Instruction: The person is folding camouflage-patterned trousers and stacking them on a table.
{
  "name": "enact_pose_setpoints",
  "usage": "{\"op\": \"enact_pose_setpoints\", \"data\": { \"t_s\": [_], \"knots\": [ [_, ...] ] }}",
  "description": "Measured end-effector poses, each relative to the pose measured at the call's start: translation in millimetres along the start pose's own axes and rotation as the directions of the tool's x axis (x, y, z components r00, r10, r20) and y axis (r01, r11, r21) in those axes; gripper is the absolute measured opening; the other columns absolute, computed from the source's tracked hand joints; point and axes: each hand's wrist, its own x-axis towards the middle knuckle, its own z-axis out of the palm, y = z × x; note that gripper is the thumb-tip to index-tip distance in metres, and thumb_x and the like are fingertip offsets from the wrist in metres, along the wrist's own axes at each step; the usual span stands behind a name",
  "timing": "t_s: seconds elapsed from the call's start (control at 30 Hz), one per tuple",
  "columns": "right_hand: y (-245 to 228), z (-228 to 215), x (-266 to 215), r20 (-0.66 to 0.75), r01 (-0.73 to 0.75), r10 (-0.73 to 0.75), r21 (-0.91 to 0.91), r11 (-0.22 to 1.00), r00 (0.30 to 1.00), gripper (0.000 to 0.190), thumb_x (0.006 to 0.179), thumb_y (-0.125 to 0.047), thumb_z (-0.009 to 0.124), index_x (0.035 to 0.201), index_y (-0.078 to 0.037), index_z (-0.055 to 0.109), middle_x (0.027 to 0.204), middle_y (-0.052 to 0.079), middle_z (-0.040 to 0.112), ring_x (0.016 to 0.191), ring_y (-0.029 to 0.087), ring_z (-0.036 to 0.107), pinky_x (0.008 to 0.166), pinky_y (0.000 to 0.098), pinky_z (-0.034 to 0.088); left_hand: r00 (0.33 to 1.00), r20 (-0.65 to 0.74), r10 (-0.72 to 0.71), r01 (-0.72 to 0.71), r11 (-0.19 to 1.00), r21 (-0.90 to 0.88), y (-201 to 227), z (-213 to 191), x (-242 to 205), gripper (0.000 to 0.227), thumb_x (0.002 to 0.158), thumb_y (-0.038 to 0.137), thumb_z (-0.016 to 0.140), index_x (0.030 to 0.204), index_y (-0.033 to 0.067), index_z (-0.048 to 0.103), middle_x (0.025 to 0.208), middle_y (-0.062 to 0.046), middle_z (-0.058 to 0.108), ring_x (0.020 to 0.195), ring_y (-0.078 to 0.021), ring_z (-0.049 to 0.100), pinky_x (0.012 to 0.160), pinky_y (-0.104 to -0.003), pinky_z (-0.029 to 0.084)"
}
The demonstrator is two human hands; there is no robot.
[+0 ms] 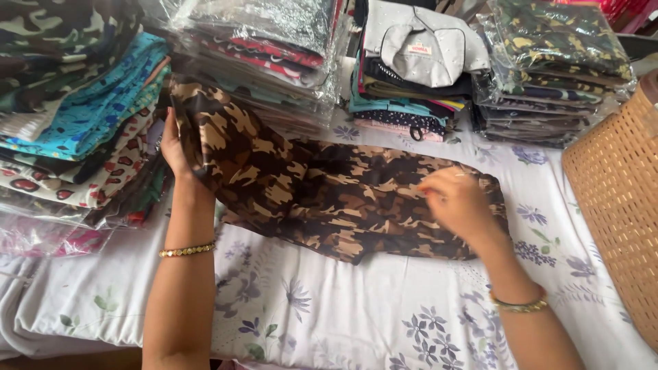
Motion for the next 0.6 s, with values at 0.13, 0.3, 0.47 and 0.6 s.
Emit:
{"op": "enact_pose_setpoints", "data": {
  "t_s": [0.13,0.3,0.47,0.6],
  "knots": [
    [-21,46,13,0.199,0.080,-0.105,0.131,0.988,0.974,0.018,0.084,-0.014,0.069,0.100,-0.011,0.076,0.111,0.007,0.073,0.110,0.029,0.064,0.094,0.0415,0.052,0.996,0.015,0.088,-0.085,0.984,-0.154,27,48,-15,0.037,0.108,0.029,0.042,0.126,0.0008,0.058,0.107,-0.014,0.070,0.086,-0.0230,0.074,0.076,-0.033,0.063],
    [-4,86,10,0.375,0.090,-0.140,0.146,0.985,0.916,0.042,0.088,-0.032,0.070,0.125,-0.015,0.068,0.144,0.010,0.056,0.139,0.032,0.044,0.109,0.0530,0.036,0.924,0.221,0.313,-0.284,0.947,-0.153,13,-12,53,0.036,0.117,0.025,0.045,0.139,-0.0022,0.055,0.119,-0.017,0.070,0.085,-0.0207,0.071,0.074,-0.028,0.058],
    [52,86,1,0.325,-0.079,0.134,-0.178,0.981,0.936,0.050,0.094,-0.045,0.063,0.138,-0.022,0.061,0.152,0.006,0.048,0.143,0.030,0.035,0.112,0.0601,0.022,0.969,0.075,0.234,-0.228,0.970,-0.081,-2,115,21,0.048,0.104,0.032,0.054,0.136,-0.0040,0.055,0.114,-0.015,0.071,0.095,-0.0259,0.073,0.089,-0.041,0.062],
    [62,72,-4,0.208,-0.244,0.312,-0.296,0.923,0.927,0.042,0.095,-0.043,0.065,0.132,-0.023,0.067,0.137,0.004,0.060,0.136,0.027,0.047,0.110,0.0531,0.033,0.972,0.127,0.197,-0.192,0.980,-0.054,-2,143,4,0.053,0.104,0.036,0.057,0.138,-0.0047,0.056,0.120,-0.014,0.070,0.107,-0.0239,0.072,0.099,-0.039,0.060]
  ]
}}
